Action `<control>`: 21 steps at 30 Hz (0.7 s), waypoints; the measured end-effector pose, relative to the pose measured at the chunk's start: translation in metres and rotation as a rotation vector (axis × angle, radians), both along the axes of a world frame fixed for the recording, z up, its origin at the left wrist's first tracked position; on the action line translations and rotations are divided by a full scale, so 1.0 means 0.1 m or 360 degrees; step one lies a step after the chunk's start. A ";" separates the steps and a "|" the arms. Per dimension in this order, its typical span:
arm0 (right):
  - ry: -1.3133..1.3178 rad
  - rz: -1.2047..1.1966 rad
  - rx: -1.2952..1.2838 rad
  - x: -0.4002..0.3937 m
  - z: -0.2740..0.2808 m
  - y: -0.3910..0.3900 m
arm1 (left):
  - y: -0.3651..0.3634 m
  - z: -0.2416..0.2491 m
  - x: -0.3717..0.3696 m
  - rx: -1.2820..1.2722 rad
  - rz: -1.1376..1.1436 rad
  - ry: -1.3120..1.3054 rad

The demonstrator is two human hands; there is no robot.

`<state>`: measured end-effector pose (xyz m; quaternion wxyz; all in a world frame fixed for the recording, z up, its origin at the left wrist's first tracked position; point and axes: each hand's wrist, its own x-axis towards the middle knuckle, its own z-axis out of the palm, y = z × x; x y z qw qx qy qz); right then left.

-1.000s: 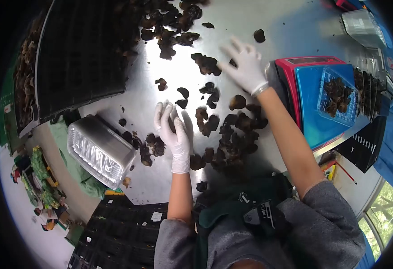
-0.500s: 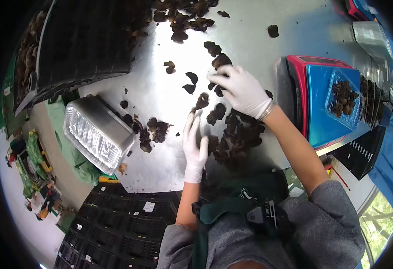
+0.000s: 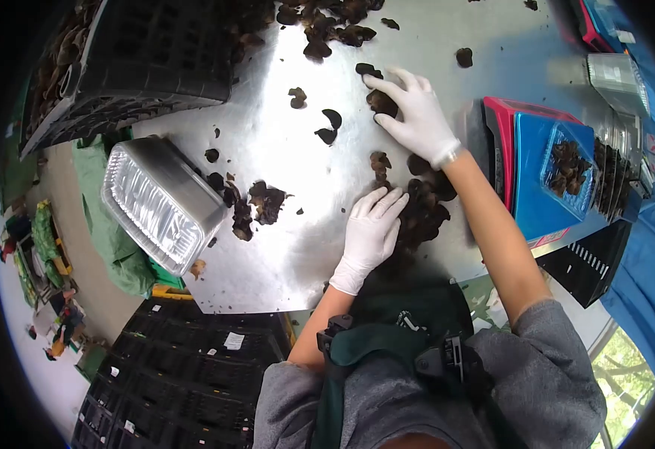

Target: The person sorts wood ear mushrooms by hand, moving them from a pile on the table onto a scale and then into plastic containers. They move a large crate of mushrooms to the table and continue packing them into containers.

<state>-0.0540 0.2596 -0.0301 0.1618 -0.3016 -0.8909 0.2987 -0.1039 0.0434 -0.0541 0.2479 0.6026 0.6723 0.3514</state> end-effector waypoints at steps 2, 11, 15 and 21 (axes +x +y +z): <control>-0.0057 0.0048 0.0597 -0.04 -0.24 0.05 | -0.03 -0.02 -0.01 -0.0002 -0.0073 -0.0108; -0.0178 0.0323 -0.0609 0.68 0.34 -0.06 | 0.21 -0.04 -0.19 -0.0050 0.0418 -0.0196; -0.0146 0.0115 -0.0598 0.20 0.11 -0.04 | 0.29 0.07 0.02 -0.0127 -0.0015 -0.0078; -0.0592 0.0124 -0.0467 -0.60 -0.31 -0.37 | 0.17 0.06 0.10 -0.0191 -0.0226 -0.0144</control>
